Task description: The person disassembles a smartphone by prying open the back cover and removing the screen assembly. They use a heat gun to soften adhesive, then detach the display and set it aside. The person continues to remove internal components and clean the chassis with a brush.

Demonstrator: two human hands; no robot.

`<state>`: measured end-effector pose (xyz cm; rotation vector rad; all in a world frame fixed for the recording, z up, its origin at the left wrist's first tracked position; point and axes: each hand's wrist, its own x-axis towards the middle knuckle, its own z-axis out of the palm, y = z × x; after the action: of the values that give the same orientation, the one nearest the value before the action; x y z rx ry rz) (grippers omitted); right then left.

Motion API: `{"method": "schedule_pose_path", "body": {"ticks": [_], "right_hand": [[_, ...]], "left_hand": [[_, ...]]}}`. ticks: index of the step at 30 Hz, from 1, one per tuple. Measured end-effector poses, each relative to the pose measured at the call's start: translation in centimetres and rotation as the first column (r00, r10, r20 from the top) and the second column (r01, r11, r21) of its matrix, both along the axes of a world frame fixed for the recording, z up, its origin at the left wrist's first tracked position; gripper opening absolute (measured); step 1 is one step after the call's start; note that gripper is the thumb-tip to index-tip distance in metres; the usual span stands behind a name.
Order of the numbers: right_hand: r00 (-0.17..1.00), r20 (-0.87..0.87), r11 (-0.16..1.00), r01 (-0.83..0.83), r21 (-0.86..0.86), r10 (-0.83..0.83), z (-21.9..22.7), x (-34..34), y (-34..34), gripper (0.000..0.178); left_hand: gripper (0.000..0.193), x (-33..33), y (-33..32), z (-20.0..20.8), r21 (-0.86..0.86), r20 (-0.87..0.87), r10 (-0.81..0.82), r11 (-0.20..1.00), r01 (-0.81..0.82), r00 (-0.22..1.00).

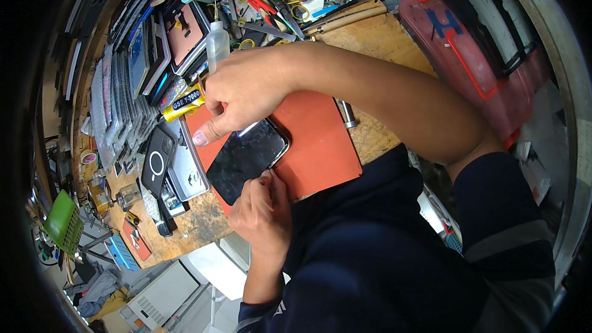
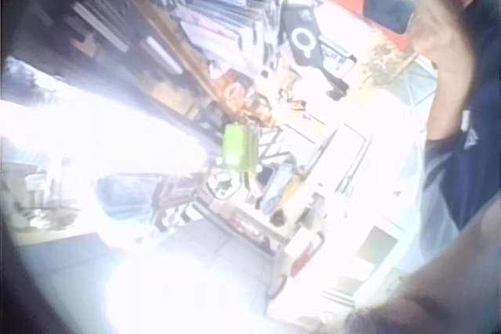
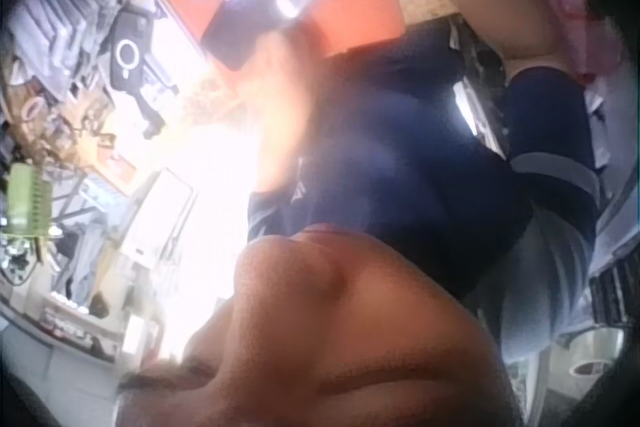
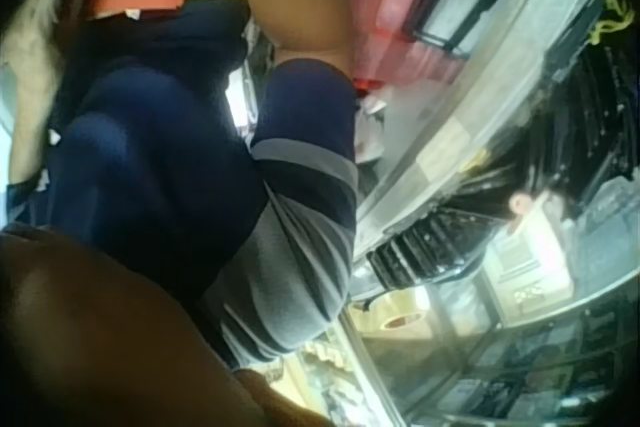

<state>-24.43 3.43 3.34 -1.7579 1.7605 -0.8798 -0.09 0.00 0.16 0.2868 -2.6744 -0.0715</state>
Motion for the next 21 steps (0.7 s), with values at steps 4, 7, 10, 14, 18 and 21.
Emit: {"method": "schedule_pose_path", "body": {"ticks": [4, 7, 10, 14, 18, 21], "right_hand": [[1.000, -0.019, 1.000, -0.001, 0.013, 0.002, 0.10, -0.02, -0.09, 0.069], [1.000, -0.015, 1.000, -0.002, 0.025, 0.002, 0.35, 0.00, 0.04, 0.069], [1.000, -0.003, 1.000, 0.000, 0.030, 0.000, 0.28, -0.01, -0.01, 0.069], [1.000, -0.005, 0.999, 0.002, 0.032, -0.002, 0.56, 0.02, 0.14, 0.069], [1.000, -0.021, 0.999, 0.002, 0.045, -0.001, 0.35, -0.06, -0.05, 0.069], [1.000, -0.020, 0.999, 0.003, 0.053, -0.002, 0.27, -0.05, -0.03, 0.068]], "left_hand": [[0.016, -0.05, 0.05, 0.10, -0.001, -0.001, 0.002, 1.000, -0.002, 1.000], [0.017, -0.06, 0.07, 0.12, 0.002, -0.001, 0.005, 1.000, -0.005, 1.000], [0.017, -0.21, 0.09, 0.16, 0.010, -0.010, 0.004, 1.000, -0.004, 1.000], [0.018, -0.15, 0.08, -0.04, -0.008, -0.021, 0.009, 1.000, -0.009, 1.000], [0.018, -0.18, 0.08, 0.00, 0.004, -0.014, 0.008, 1.000, -0.007, 1.000], [0.017, -0.15, 0.10, -0.03, 0.000, -0.013, 0.010, 1.000, -0.010, 1.000]]}}
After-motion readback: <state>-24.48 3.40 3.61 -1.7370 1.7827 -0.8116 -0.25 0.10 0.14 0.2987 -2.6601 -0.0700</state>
